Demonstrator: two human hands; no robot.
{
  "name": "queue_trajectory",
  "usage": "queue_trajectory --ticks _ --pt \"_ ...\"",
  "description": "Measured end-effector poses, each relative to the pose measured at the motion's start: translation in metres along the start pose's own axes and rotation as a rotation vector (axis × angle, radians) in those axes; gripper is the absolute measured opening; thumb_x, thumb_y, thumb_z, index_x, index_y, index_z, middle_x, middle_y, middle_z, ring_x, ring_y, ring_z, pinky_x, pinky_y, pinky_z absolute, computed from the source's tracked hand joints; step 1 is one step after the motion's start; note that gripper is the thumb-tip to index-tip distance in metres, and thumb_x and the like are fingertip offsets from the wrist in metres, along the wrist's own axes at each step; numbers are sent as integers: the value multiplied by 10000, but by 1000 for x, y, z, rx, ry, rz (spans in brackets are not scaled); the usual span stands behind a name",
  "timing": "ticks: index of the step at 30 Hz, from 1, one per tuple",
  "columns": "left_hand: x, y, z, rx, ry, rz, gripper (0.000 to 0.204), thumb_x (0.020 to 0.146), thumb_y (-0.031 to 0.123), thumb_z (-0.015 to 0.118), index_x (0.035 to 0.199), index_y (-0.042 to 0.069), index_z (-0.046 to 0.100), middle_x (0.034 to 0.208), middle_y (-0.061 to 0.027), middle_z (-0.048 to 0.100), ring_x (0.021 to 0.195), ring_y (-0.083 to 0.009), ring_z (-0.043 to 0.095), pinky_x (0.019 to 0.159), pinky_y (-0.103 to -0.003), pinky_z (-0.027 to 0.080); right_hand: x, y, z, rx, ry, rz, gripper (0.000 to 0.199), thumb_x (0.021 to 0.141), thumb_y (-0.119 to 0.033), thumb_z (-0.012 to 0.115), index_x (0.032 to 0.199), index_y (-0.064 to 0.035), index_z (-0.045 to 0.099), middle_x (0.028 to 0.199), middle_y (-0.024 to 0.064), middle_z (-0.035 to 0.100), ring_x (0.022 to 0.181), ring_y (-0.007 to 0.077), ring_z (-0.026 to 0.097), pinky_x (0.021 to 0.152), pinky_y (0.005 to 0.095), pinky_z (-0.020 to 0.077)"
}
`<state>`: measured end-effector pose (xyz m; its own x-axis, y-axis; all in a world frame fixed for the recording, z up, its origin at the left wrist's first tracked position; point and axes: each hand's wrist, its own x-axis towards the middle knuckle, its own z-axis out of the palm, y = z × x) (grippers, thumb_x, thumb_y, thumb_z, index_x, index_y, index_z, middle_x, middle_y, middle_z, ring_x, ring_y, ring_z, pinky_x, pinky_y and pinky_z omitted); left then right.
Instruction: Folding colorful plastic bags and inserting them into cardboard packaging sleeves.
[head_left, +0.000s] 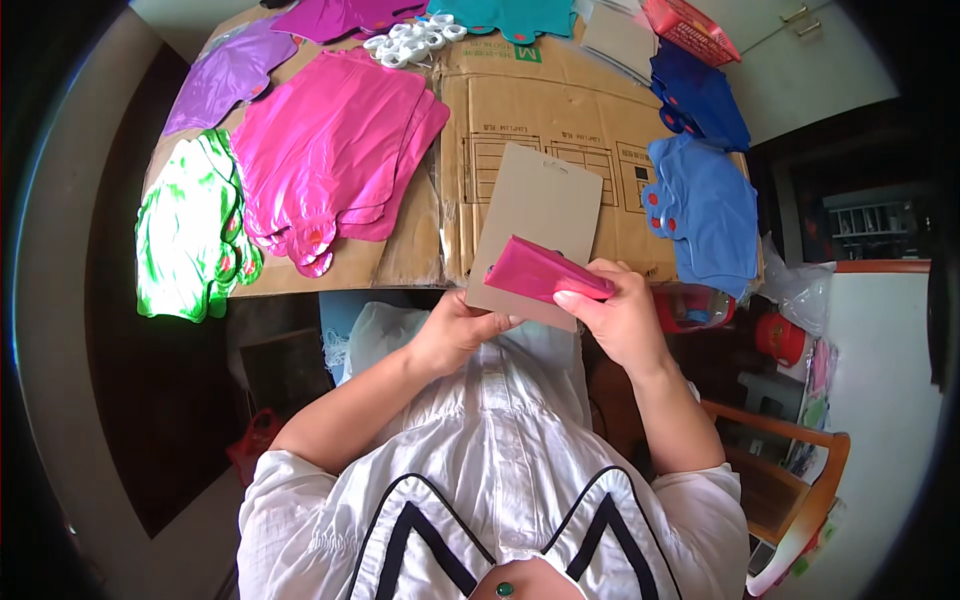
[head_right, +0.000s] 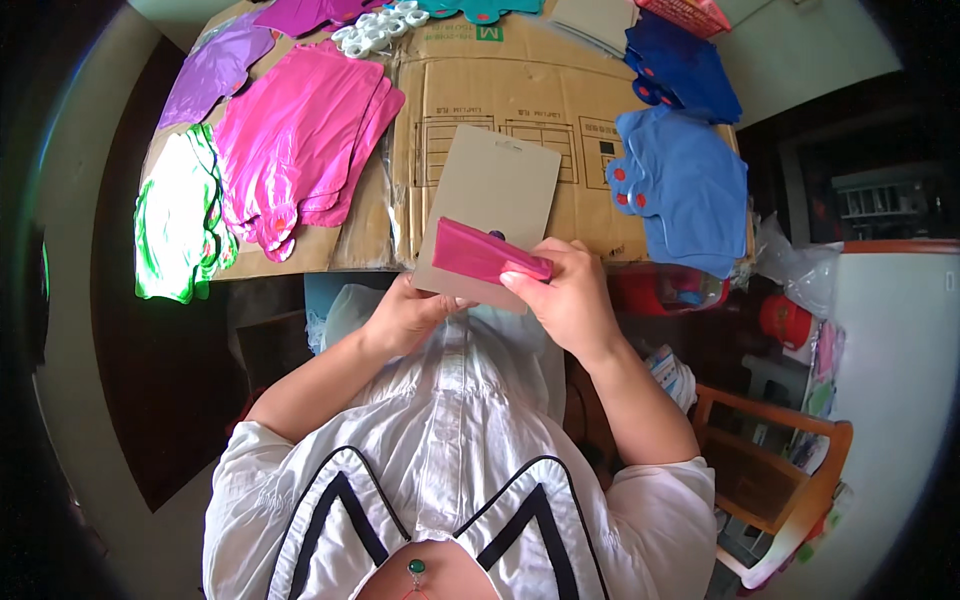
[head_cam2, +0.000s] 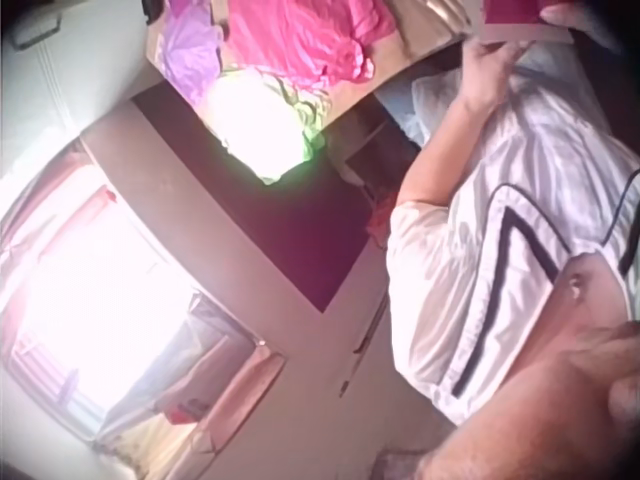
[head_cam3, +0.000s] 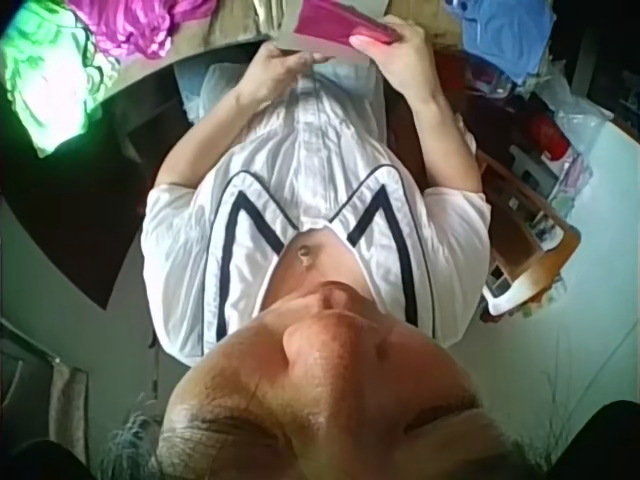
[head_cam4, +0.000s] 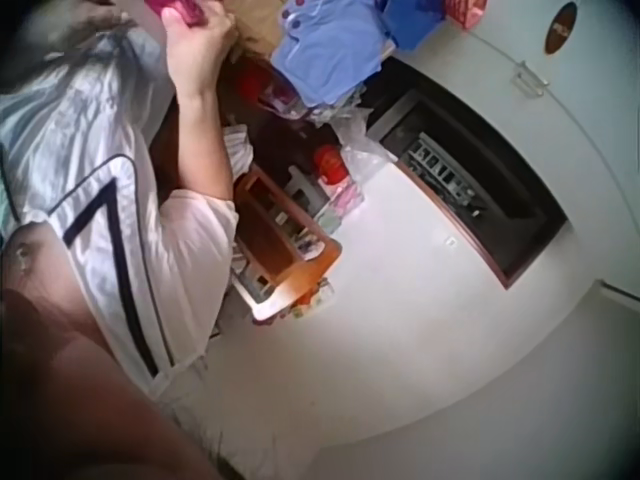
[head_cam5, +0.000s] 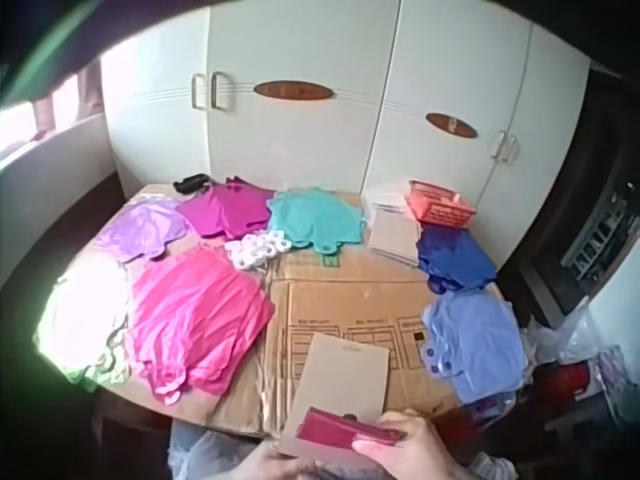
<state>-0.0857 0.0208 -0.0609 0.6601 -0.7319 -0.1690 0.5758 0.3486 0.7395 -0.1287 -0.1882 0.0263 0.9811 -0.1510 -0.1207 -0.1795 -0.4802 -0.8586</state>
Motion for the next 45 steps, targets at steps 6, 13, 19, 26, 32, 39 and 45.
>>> queue_trajectory --ticks 6,13,19,26,32,39,45 --pt "-12 10 20 -230 94 -191 258 928 164 664 1126 0 651 1092 -93 684 998 -181 655 912 -336 522 -2 -5 5 -223 -54 -56 186 716 -175 767 801 -24 698 703 124 637 724 292 591 684 384 474" --pt "-11 6 30 -217 281 -140 198 937 174 647 1081 39 661 1039 -68 695 968 -165 664 912 -354 531 6 -18 10 -115 -156 39 211 734 -175 737 860 -10 696 828 180 673 842 353 649 747 405 502" --pt "-5 5 35 -121 395 -89 120 926 132 660 1009 48 683 963 -49 709 870 -136 667 827 -313 541 10 -24 -14 -371 -104 -96 449 756 -186 730 1131 28 604 1065 208 664 969 349 648 823 408 489" --pt "-3 9 41 -97 380 58 127 945 121 606 977 17 672 915 -45 704 785 -111 659 742 -270 546 26 -63 -4 -835 -292 -1059 561 853 -248 605 1339 6 489 1385 151 502 1310 294 440 1115 488 294" --pt "-2 14 45 -157 426 -137 187 991 193 553 1093 51 621 985 -45 692 848 -119 673 744 -286 568 68 7 13 -783 -436 -921 869 857 -573 533 1497 -43 278 1571 168 235 1459 321 216 1183 508 136" --pt "-6 15 45 -249 427 -144 301 1026 298 485 1132 39 598 1013 -69 691 864 -149 688 752 -319 582 67 4 16 -878 -465 -900 909 879 -660 426 1510 -35 235 1585 182 180 1469 328 177 1188 512 107" --pt "-5 16 48 -180 469 -162 330 1026 323 478 1125 33 599 1013 -85 691 854 -166 693 753 -331 581 58 2 16 -858 -509 -868 916 879 -625 447 1516 -14 204 1589 181 164 1479 322 142 1194 506 91"
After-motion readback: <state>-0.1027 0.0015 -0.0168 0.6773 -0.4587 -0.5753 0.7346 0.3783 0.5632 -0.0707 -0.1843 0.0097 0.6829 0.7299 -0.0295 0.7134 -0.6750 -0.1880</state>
